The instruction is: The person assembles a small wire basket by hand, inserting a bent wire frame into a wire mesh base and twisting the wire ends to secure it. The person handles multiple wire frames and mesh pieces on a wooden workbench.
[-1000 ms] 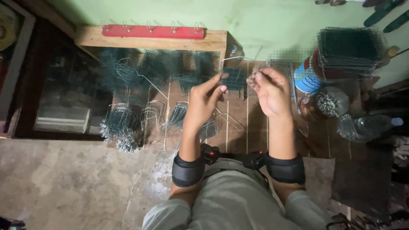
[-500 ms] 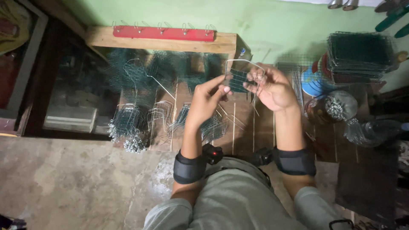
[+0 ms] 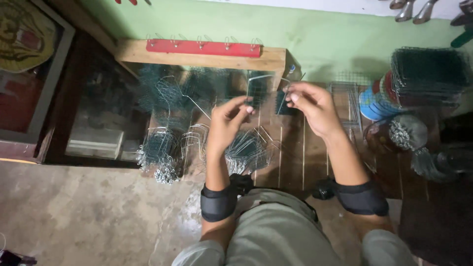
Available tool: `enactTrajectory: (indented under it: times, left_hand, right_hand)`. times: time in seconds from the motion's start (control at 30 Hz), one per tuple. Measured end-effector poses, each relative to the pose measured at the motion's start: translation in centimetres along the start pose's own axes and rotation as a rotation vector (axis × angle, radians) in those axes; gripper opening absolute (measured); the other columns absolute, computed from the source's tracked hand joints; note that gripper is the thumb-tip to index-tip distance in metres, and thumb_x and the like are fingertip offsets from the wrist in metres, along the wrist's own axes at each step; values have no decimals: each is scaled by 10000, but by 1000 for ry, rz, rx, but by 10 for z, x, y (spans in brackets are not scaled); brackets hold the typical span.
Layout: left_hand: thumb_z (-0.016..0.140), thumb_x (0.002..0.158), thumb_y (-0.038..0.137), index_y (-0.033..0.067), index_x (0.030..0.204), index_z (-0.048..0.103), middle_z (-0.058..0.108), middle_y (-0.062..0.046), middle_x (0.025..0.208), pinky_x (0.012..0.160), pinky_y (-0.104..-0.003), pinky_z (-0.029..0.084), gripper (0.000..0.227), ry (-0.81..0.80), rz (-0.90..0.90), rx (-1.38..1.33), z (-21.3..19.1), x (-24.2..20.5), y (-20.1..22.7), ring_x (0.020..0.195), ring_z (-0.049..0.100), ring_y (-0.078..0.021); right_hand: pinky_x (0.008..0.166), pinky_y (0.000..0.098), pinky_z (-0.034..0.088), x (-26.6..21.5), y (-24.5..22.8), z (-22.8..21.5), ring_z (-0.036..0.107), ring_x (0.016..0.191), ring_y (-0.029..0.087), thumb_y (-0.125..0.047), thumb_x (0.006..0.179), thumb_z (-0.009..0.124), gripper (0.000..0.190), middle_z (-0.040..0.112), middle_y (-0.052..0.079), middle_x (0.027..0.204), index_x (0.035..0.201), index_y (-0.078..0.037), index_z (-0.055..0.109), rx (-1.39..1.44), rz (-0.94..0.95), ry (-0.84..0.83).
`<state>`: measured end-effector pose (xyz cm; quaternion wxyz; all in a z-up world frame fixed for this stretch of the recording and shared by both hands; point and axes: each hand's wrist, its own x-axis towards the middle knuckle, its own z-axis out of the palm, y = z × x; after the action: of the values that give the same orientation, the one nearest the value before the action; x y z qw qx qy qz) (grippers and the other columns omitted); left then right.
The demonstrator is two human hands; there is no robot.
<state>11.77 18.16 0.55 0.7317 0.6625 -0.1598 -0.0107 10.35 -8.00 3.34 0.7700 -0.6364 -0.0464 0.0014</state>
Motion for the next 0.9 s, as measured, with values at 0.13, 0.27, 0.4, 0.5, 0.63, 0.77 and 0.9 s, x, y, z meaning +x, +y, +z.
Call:
enactTrajectory:
  times: [0.13,0.27,0.4,0.5,0.63,0.77,0.9]
  left_hand:
    - [724,969,79,10,1221,720,761,-44,855,653,-241,588,261,4,3,104,6,-1,25,741,688,-66]
    - [735,958,80,10,1196,730,773,-79,856,657,-243,587,249,37,83,204,11,0,32,746,713,-78]
    - [732,950,80,16,1187,735,786,-96,898,619,-251,568,246,61,100,235,11,1,39,710,722,-93]
    - [731,955,84,25,1171,748,784,-100,913,616,-253,561,224,52,162,314,7,-2,47,693,715,-97]
    - [737,971,92,25,1167,747,776,-113,929,649,-257,561,208,74,279,349,6,-2,33,735,727,-103]
    - [737,964,93,27,1191,742,786,-106,931,607,-246,552,237,86,185,291,6,-8,36,701,696,-82]
    - [737,950,100,36,1219,730,784,-77,869,587,-225,550,276,82,75,195,7,-7,36,671,678,-42]
  right_hand:
    - [861,280,570,1,-1,3,673,965,140,-6,1016,617,182,720,108,1165,1168,55,696,-177,-61,33]
    - [841,276,577,4,0,3,679,915,144,7,1011,620,132,715,96,1107,1101,58,701,-154,-78,102]
    - [825,296,614,7,-2,8,688,932,138,7,1003,617,118,702,74,1084,1089,43,690,-127,-102,109]
    - [837,293,595,6,3,6,676,923,144,16,1028,621,119,699,86,1064,1105,58,701,-160,-123,110]
    - [829,290,597,5,-2,14,678,929,138,18,1015,608,137,705,81,1078,1110,56,699,-140,-119,132]
    - [850,282,583,-2,-2,18,673,928,142,42,1019,596,126,704,100,1121,1095,63,694,-134,-140,117]
    - [858,282,573,-6,0,18,661,928,140,89,1015,588,124,688,108,1146,1084,61,687,-158,-177,96]
